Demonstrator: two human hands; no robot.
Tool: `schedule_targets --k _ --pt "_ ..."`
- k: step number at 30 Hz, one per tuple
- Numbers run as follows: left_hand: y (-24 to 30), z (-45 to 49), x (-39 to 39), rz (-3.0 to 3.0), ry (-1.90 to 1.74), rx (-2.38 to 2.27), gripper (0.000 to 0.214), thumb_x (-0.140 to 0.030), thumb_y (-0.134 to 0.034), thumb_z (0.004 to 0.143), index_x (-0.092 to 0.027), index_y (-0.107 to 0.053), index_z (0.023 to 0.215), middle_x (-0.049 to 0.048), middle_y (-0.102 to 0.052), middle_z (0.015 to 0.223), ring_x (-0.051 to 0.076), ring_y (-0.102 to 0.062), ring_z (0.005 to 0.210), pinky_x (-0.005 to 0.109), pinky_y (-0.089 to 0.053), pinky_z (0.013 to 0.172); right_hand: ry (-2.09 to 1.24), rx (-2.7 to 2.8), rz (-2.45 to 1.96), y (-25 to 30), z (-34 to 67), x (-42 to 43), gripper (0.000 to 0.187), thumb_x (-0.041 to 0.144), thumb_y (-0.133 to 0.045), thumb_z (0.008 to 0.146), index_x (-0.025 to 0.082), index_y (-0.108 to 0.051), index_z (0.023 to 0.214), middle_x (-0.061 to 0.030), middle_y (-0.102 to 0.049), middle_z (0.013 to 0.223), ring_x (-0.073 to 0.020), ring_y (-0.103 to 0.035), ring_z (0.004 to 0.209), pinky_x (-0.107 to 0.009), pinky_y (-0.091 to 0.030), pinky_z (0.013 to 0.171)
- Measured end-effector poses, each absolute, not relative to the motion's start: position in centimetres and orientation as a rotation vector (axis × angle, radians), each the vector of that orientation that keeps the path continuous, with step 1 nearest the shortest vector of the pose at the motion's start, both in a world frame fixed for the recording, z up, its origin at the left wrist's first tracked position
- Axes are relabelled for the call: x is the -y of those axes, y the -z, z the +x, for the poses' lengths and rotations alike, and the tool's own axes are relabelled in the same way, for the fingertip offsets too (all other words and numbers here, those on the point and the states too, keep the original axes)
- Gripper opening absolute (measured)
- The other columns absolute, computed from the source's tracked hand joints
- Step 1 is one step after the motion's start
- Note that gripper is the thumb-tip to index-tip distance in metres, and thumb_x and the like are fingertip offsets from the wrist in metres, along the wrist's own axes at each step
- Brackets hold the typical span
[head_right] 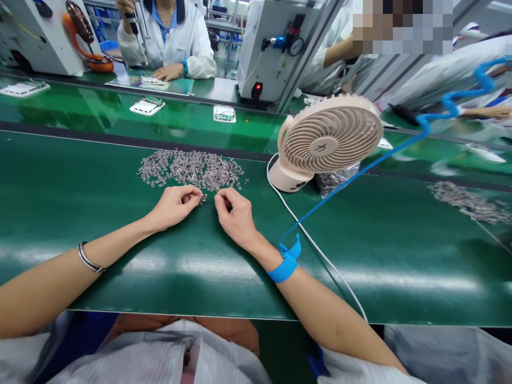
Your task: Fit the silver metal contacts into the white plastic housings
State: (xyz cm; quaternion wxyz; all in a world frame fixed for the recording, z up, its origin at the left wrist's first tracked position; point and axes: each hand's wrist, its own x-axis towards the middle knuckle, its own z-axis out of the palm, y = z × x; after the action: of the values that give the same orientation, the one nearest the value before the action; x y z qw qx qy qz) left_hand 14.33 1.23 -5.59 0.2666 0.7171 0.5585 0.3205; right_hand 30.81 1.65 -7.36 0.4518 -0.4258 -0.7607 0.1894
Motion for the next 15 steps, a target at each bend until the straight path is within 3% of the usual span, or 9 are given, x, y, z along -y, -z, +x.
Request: schedule_targets --k 4,9,15 --pt "5.58 14.42 -1.17 1.965 -0.888 -1.471 0.017 -0.018 -0.051 0.076 -0.016 -0.066 0.081 -0.0038 -0.061 0.061 0.008 -0.046 0.050 0.021 -0.038 0.056 -0.546 1.931 -1.003 7.36 30.72 -1.53 0.010 0.027 -0.057 0.079 0.018 -0.057 0.083 -0.0012 -0.058 0.075 -0.0101 -0.049 0.059 -0.025 -0.043 0.058" --pt "5.77 14.53 -1.06 2.001 -0.919 -1.418 0.016 -0.016 -0.052 0.074 -0.017 -0.066 0.082 -0.0038 -0.064 0.065 0.007 -0.047 0.051 0.020 -0.038 0.056 -0.471 2.000 -0.951 7.23 30.77 -1.47 0.014 0.020 -0.051 0.084 0.017 -0.057 0.071 -0.0002 -0.054 0.064 -0.0098 -0.047 0.058 -0.024 -0.039 0.056" --pt "6.04 14.57 -1.00 1.998 -0.972 -1.422 0.018 -0.014 -0.052 0.072 -0.017 -0.065 0.085 -0.0057 -0.060 0.059 0.006 -0.042 0.046 0.019 -0.037 0.052 -0.361 2.062 -0.914 7.33 30.81 -1.46 0.015 0.017 -0.050 0.085 0.017 -0.057 0.072 0.0003 -0.054 0.063 -0.0102 -0.048 0.057 -0.023 -0.040 0.056"
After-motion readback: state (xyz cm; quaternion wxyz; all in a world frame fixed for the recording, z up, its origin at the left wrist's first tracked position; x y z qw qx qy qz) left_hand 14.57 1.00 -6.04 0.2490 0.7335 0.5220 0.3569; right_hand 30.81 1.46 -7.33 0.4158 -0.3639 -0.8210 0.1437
